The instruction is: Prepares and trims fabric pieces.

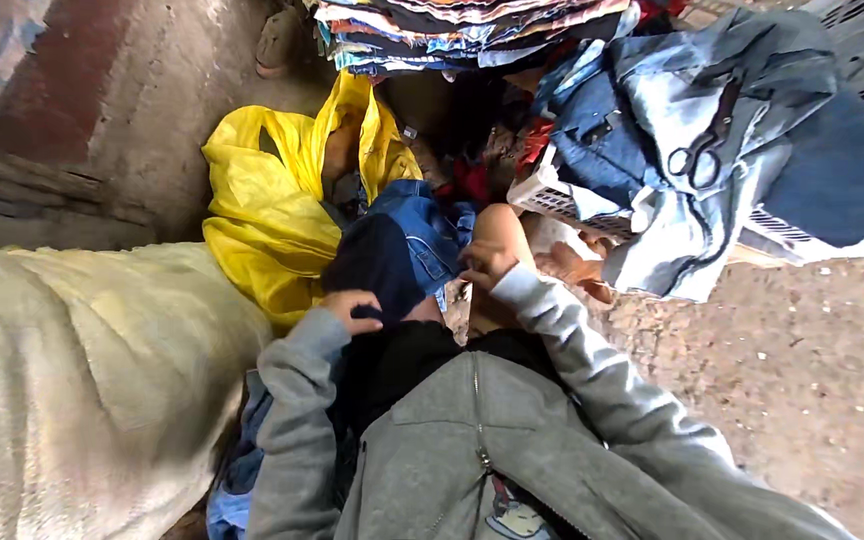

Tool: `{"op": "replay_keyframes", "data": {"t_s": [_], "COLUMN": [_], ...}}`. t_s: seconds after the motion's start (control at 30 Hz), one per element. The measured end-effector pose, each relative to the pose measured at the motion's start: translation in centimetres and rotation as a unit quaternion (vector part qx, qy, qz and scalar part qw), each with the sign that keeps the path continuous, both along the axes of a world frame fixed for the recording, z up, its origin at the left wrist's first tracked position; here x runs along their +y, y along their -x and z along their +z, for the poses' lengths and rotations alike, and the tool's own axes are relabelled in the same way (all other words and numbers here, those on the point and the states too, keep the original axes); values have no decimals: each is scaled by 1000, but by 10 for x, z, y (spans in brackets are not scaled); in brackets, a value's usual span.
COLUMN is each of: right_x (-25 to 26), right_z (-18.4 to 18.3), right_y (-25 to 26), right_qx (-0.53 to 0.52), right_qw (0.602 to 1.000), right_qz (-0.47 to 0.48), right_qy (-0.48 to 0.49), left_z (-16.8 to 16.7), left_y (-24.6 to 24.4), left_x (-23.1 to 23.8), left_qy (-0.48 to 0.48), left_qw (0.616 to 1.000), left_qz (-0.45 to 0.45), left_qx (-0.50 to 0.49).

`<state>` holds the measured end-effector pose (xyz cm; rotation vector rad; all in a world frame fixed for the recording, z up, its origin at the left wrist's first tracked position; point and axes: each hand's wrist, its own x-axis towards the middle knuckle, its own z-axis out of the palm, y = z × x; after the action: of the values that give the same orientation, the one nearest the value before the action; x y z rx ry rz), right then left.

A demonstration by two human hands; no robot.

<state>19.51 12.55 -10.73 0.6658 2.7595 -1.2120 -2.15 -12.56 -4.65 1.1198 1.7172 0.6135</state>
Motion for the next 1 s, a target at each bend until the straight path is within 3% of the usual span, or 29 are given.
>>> {"op": "replay_keyframes", "data": {"t_s": [0.03,0.13,0.23,0.3,0.37,0.43,0.53,0.67,0.8,0.87,0.93,1.0], "right_x": [1,34,84,120,140,149,165,165,158,151,141,146], "right_z": [2,27,56,55,58,60,30,24,33,54,96,96], "right_y": [-16,-65,-108,-132,-134,-127,-131,-138,-136,-125,-101,-103], "right_qx": [8,80,118,133,88,-41,-129,-76,-30,-64,-152,-160], "right_qw": [999,978,920,880,868,887,912,909,871,858,841,841], "right_qz": [-34,-183,-347,-405,-427,-420,-363,-371,-447,-478,-509,-507], "right_qy": [7,-68,-140,-209,-240,-186,-142,-172,-203,-179,-103,-99], "left_z": [-4,-13,-21,-28,-36,-41,-28,-21,-33,-39,-37,-34], "left_y": [-9,-24,-29,-30,-29,-26,-29,-31,-27,-26,-29,-32], "left_x": [-2,-11,-16,-16,-10,-11,-6,-3,-5,-7,-6,-3], "left_qy": [45,49,25,59,121,184,296,339,313,282,233,145], "left_qw": [999,996,993,974,928,902,900,908,924,924,912,873], "left_qz": [3,51,102,211,349,390,320,244,219,251,332,463], "left_qx": [-28,-49,-53,-54,-41,-1,18,17,33,55,64,42]}}
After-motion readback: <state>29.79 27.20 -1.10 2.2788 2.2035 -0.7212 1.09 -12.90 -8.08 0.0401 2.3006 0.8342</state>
